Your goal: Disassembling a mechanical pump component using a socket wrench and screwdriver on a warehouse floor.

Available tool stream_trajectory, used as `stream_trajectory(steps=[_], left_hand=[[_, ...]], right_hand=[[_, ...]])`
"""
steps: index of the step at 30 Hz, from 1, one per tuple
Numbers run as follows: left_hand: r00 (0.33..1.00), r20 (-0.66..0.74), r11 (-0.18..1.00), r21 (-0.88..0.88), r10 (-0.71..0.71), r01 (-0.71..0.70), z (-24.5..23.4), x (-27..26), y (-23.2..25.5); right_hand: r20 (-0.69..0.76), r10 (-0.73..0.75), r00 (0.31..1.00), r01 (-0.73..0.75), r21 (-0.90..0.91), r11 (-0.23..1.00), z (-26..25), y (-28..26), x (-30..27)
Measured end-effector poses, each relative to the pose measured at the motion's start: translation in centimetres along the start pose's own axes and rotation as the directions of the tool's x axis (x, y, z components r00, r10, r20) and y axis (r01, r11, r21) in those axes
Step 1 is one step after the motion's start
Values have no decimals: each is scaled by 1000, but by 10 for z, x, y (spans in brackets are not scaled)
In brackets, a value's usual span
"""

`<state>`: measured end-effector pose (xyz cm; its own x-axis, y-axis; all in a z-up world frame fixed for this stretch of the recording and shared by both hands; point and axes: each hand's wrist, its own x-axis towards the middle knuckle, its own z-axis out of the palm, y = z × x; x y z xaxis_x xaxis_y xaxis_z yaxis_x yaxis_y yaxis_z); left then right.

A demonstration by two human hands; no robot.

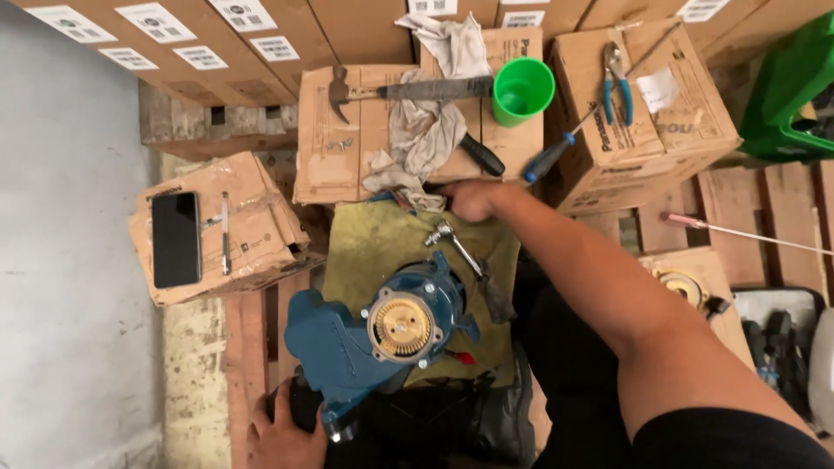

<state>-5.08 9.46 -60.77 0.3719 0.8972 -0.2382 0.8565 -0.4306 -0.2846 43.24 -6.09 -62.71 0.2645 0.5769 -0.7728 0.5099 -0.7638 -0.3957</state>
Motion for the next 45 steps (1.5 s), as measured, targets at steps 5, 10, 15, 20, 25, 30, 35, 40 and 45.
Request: stream_trajectory(steps=[5, 10, 15, 20, 25, 30, 35, 40, 45], left_hand=[[1000, 3, 999, -35, -6, 7, 3, 2, 1], [1000, 8, 1000, 4, -16, 16, 10, 3, -1], [1000, 10, 999, -40, -24, 24, 7, 3, 1], [983, -181, 1000, -29, 2, -8, 39, 6, -4], [978, -204, 999, -13, 35, -39, 51, 9, -8], [977, -211, 990, -133, 27, -56, 55, 14, -8], [926, -378, 986, -158, -5, -59, 99, 26, -10], [952, -302, 998, -38, 36, -50, 44, 17, 6], [998, 47, 999, 26, 34, -35, -27, 1, 15]], right_hand=[[32, 76, 997, -82, 254, 964, -3, -15, -11], [10, 82, 997, -81, 315, 946, 9, -5, 12], [36, 57, 998, -65, 281, 958, 8, -17, 15], [17, 75, 997, -77, 234, 969, 5, -27, 29], [-8, 60, 998, -57, 190, 980, 12, -16, 57], [-32, 52, 998, -45, 191, 981, 6, -19, 60], [-45, 65, 997, -51, 251, 967, 1, -22, 49], [-23, 88, 996, -78, 291, 953, -6, -30, 40], [57, 79, 995, -93, 317, 944, -8, -37, 27]])
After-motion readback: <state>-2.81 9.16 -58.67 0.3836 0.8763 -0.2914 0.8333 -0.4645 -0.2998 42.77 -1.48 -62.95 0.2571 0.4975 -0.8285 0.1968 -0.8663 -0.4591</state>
